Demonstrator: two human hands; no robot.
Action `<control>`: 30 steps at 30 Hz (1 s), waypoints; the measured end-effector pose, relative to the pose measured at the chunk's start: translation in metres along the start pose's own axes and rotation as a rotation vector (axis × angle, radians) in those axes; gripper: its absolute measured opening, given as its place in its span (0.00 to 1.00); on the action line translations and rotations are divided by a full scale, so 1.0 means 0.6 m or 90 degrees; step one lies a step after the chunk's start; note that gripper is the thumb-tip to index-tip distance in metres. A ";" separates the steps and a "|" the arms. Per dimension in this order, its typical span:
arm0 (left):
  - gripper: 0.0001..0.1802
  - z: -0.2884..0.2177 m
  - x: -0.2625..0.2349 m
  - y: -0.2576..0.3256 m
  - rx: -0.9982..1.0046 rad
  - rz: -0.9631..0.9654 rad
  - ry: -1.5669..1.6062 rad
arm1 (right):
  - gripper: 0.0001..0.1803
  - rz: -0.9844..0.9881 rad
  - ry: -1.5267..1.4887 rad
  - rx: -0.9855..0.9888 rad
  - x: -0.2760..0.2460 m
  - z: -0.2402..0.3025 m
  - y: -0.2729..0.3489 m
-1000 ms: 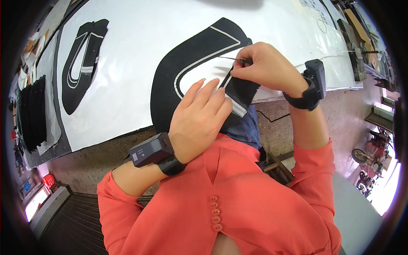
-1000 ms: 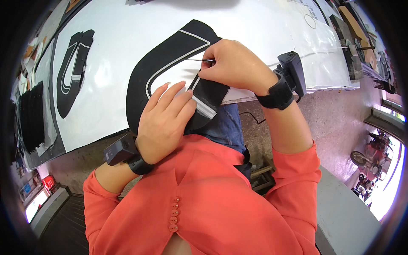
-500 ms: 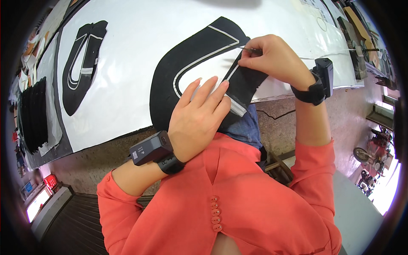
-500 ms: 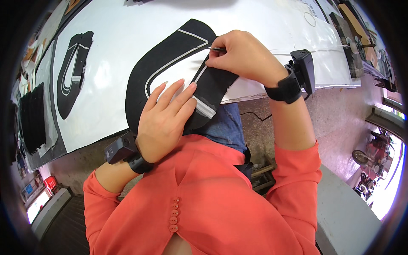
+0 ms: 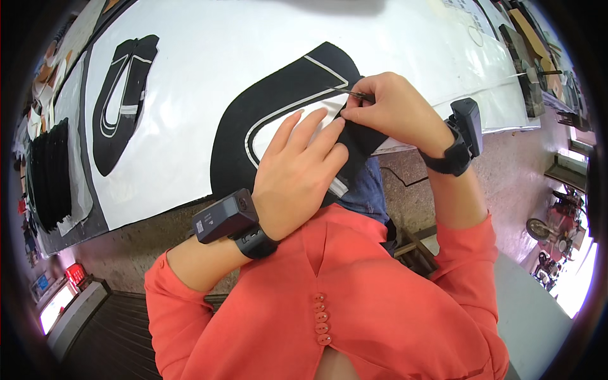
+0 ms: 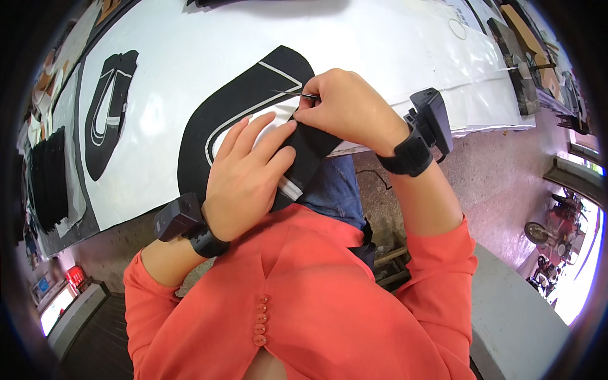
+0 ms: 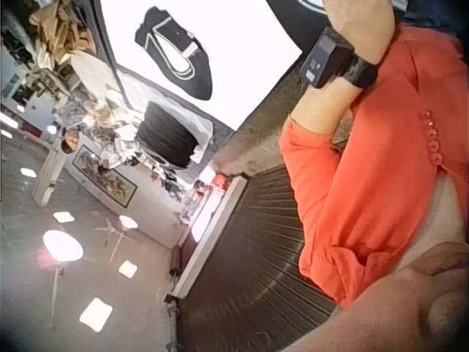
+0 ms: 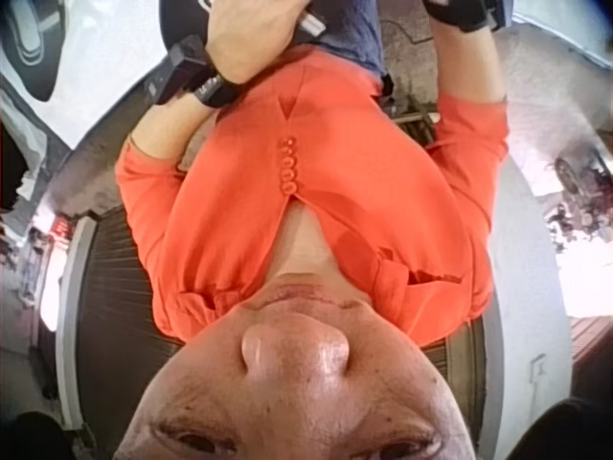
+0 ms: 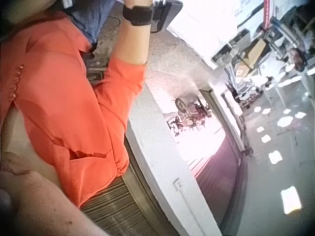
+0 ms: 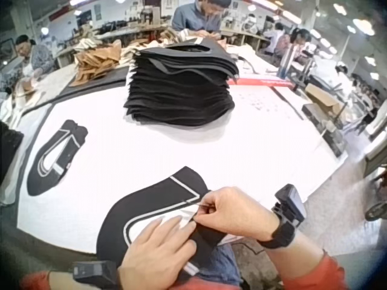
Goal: Trim excess thread or material from shoe components using small snips.
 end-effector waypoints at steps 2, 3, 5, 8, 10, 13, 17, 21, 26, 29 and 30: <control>0.11 -0.007 0.000 -0.006 0.038 -0.003 -0.018 | 0.14 -0.019 -0.008 -0.020 -0.006 0.012 0.005; 0.11 -0.007 0.000 -0.008 0.039 -0.002 -0.017 | 0.14 -0.020 -0.009 -0.019 -0.011 0.010 0.005; 0.09 -0.006 -0.004 -0.010 0.041 -0.016 -0.014 | 0.13 0.029 -0.050 -0.071 -0.015 0.015 0.004; 0.09 -0.003 -0.004 -0.015 0.050 -0.014 0.014 | 0.13 0.029 0.010 -0.028 -0.043 -0.003 -0.005; 0.09 0.001 -0.002 -0.015 0.047 -0.014 0.023 | 0.14 -0.001 0.034 -0.070 -0.050 0.012 -0.009; 0.09 0.003 -0.002 -0.017 0.047 -0.018 0.037 | 0.15 0.019 -0.050 -0.048 -0.043 0.012 -0.013; 0.11 0.001 -0.002 -0.022 0.061 -0.005 0.033 | 0.15 -0.005 0.007 -0.043 -0.044 -0.017 -0.020; 0.14 0.002 -0.001 -0.029 0.062 -0.015 0.034 | 0.15 -0.038 0.013 -0.074 -0.046 -0.018 -0.021; 0.17 0.007 0.012 -0.041 0.076 -0.029 0.001 | 0.15 -0.022 0.025 -0.044 -0.042 -0.017 -0.026; 0.16 0.005 0.013 -0.049 0.085 -0.019 -0.018 | 0.15 -0.007 0.005 -0.033 -0.040 -0.020 -0.023; 0.16 0.004 0.012 -0.050 0.086 -0.019 -0.017 | 0.15 -0.002 0.005 -0.034 -0.042 -0.018 -0.019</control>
Point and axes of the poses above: each hand's wrist, its own y-axis away from the middle knuckle, its own x-axis out of the palm, z = x × y, the point moved 9 cm from there along -y, towards the middle knuckle, and after that the axes turned 2 degrees about -z, right-handed, at the moved point
